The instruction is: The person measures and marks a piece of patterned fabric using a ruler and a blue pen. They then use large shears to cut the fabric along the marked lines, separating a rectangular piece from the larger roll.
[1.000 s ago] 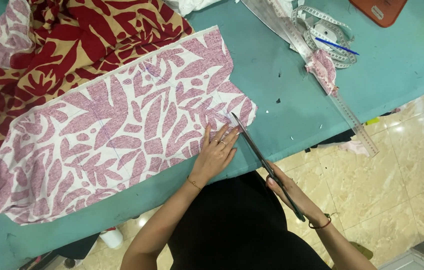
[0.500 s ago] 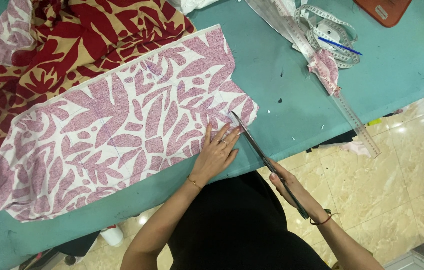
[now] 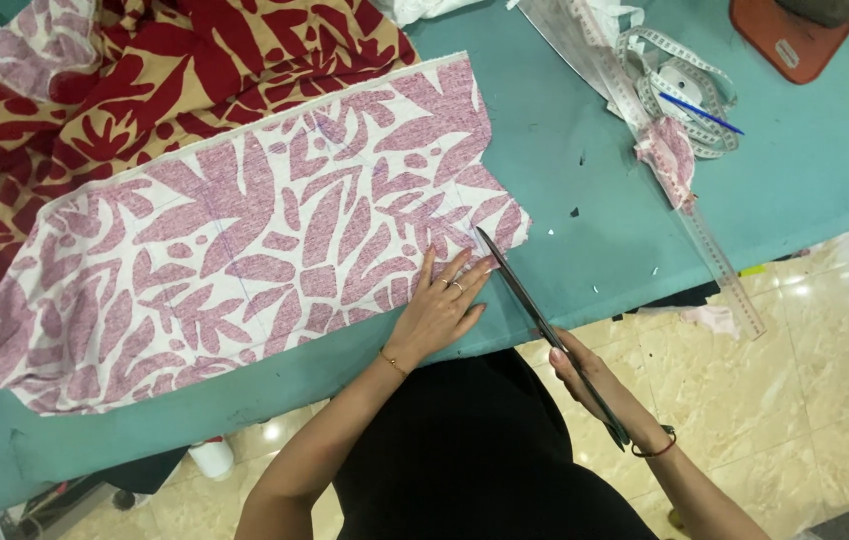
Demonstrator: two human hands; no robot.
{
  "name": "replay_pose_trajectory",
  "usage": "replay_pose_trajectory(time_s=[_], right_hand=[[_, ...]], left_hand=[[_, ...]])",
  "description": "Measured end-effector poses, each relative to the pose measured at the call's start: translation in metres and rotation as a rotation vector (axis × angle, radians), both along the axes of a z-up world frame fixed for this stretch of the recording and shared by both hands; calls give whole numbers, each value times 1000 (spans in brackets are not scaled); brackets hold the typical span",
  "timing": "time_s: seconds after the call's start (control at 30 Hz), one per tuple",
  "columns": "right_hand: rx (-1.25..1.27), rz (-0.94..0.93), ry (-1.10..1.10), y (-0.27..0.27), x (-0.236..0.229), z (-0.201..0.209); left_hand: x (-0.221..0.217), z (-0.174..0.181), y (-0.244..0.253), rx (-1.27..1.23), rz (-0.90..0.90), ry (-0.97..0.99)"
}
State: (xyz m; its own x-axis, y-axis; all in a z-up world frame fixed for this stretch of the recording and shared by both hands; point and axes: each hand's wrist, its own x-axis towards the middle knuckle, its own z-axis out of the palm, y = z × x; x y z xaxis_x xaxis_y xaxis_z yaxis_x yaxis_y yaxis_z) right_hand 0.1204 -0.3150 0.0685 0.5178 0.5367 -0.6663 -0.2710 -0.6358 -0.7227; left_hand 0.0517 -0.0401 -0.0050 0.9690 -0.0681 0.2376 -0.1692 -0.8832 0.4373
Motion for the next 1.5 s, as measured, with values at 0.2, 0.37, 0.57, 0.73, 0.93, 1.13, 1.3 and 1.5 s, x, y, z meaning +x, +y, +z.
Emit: replay_pose_trajectory(time_s=[0.2, 0.37, 0.57, 0.73, 0.93, 1.13, 1.3, 1.5], right_hand=[[-71, 62, -56, 4, 5, 7], [-60, 88, -59, 12, 13, 12], [-63, 157, -140, 32, 26, 26], [-55, 171, -125, 31, 31, 10], [-27, 139, -114, 33, 33, 8], [-44, 105, -18, 34, 43, 6], [0, 252, -142, 51, 61, 16], [-4, 317, -154, 51, 76, 1]], left_hand=[[0, -4, 0, 1, -3, 6], [-2, -6, 0, -6, -11, -3], [-1, -2, 1, -7, -8, -6], [-1, 1, 1, -9, -5, 8], [-1, 0, 1, -8, 2, 35], [-1, 3, 1, -21, 9, 10], [1, 7, 1, -5, 7, 21], [1, 4, 0, -15, 5, 43]])
